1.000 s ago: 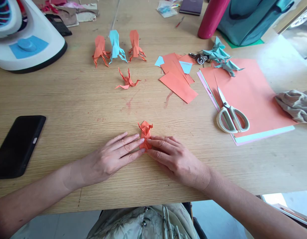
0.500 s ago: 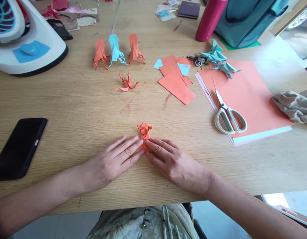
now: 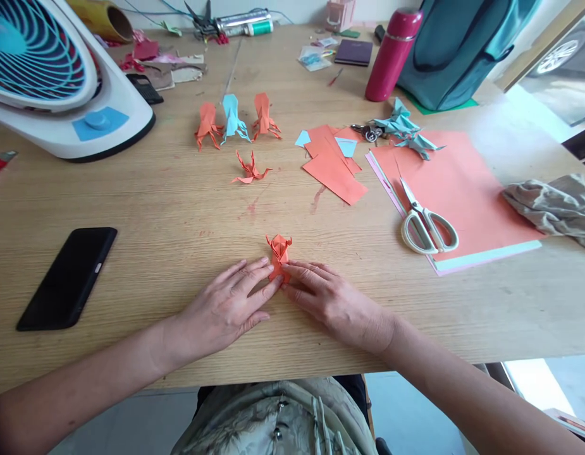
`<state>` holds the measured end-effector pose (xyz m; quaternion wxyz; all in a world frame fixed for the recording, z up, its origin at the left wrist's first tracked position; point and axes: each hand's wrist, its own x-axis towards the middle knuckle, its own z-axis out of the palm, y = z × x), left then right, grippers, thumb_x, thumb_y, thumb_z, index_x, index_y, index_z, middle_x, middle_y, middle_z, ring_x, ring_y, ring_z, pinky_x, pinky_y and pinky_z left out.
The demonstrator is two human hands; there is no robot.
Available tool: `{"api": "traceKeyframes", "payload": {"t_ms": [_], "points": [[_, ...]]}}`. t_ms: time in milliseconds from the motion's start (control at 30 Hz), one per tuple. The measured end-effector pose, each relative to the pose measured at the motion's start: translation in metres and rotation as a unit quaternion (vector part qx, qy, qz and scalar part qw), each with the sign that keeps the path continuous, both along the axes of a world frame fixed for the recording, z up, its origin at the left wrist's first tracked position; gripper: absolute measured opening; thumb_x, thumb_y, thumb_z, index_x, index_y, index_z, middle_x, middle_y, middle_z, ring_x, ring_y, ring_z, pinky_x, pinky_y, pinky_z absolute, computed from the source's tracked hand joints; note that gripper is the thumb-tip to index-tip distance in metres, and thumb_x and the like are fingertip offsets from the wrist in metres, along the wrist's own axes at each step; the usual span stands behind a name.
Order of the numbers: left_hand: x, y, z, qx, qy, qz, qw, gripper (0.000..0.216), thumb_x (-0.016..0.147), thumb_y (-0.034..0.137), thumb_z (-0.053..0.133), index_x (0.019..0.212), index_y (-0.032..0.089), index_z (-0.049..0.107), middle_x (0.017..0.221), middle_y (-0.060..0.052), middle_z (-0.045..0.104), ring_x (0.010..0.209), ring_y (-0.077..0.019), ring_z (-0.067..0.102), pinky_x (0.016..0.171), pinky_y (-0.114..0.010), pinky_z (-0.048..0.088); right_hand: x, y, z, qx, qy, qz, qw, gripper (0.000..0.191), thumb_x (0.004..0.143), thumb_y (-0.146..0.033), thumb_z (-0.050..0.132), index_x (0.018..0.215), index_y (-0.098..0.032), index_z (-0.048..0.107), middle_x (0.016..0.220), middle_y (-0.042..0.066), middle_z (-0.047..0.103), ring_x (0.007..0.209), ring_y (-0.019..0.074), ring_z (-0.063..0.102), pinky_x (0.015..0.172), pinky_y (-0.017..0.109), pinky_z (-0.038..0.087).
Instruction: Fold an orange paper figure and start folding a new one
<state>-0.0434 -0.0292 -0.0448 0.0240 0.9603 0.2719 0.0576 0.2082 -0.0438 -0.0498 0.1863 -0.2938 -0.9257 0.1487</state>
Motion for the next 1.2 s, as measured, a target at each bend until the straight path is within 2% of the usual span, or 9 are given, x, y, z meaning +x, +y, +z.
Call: {"api": "traceKeyframes", "payload": {"t_ms": [167,333,467,600,833,933,1067,1200], "points": [[-0.013,0.010,0.001,-0.030,0.007,-0.061,0.998,0.063,0.090,0.039,0.065,0.145,0.013,0.047,0.148,-0.022,0.048,0.143,-0.0347,0.039,0.114,-0.053,0.039,0.004,0.000,-0.002,0.019,-0.025,0.021,0.999,0.035,0.100,-0.011,0.043,0.131,-0.009,0.058,0.150,0.024,0.046,0.144,0.0301,0.038,0.110,0.052,0.047],[-0.022,0.017,0.003,-0.048,0.005,-0.100,0.994,0.060,0.094,0.042,0.058,0.147,0.017,0.045,0.151,-0.023,0.043,0.145,-0.0341,0.036,0.114,-0.054,0.037,0.006,0.000,0.001,0.010,-0.060,0.046,0.997,0.039,0.100,-0.011,0.044,0.138,-0.007,0.053,0.152,0.026,0.041,0.148,0.0303,0.030,0.114,0.054,0.042],[-0.021,0.016,-0.002,-0.051,-0.006,-0.088,0.995,0.061,0.094,0.043,0.056,0.147,0.015,0.046,0.150,-0.025,0.043,0.144,-0.0366,0.036,0.112,-0.056,0.039,0.007,-0.001,-0.003,0.004,-0.040,0.044,0.998,0.044,0.099,-0.010,0.044,0.143,-0.006,0.048,0.153,0.026,0.040,0.148,0.0291,0.031,0.115,0.051,0.041],[-0.021,0.012,-0.007,-0.065,-0.022,-0.074,0.995,0.059,0.096,0.043,0.054,0.148,0.016,0.045,0.152,-0.024,0.041,0.147,-0.0357,0.031,0.116,-0.056,0.034,0.007,-0.001,-0.008,0.006,-0.015,0.034,0.999,0.044,0.100,-0.010,0.040,0.144,-0.009,0.048,0.152,0.024,0.044,0.147,0.0281,0.033,0.114,0.052,0.042],[-0.023,0.008,-0.007,-0.072,-0.003,-0.054,0.996,0.061,0.097,0.047,0.051,0.149,0.018,0.042,0.156,-0.022,0.036,0.149,-0.0342,0.028,0.118,-0.055,0.030,0.005,-0.002,-0.009,0.014,-0.012,0.046,0.999,0.046,0.100,-0.010,0.041,0.146,-0.010,0.045,0.155,0.023,0.039,0.148,0.0291,0.031,0.116,0.051,0.041],[-0.020,0.005,-0.008,-0.064,-0.002,-0.043,0.997,0.066,0.094,0.052,0.052,0.147,0.014,0.044,0.152,-0.024,0.041,0.147,-0.0365,0.030,0.118,-0.056,0.030,0.004,-0.003,-0.010,0.016,-0.004,0.037,0.999,0.045,0.099,-0.009,0.042,0.144,-0.012,0.047,0.155,0.021,0.040,0.147,0.0285,0.033,0.115,0.051,0.042],[-0.015,0.000,-0.011,-0.051,0.006,-0.023,0.998,0.073,0.092,0.054,0.055,0.150,0.012,0.040,0.151,-0.025,0.041,0.147,-0.0378,0.030,0.118,-0.057,0.028,0.001,-0.006,-0.009,0.022,0.014,0.018,0.999,0.039,0.099,-0.009,0.042,0.137,-0.011,0.054,0.152,0.021,0.044,0.145,0.0282,0.038,0.113,0.050,0.044],[-0.011,-0.003,-0.010,-0.043,0.018,-0.010,0.999,0.077,0.088,0.060,0.057,0.148,0.014,0.044,0.152,-0.025,0.040,0.146,-0.0388,0.031,0.116,-0.057,0.031,-0.001,-0.008,-0.002,0.037,-0.025,0.022,0.999,0.037,0.098,-0.012,0.045,0.133,-0.006,0.056,0.149,0.024,0.046,0.140,0.0318,0.043,0.110,0.050,0.046]]}}
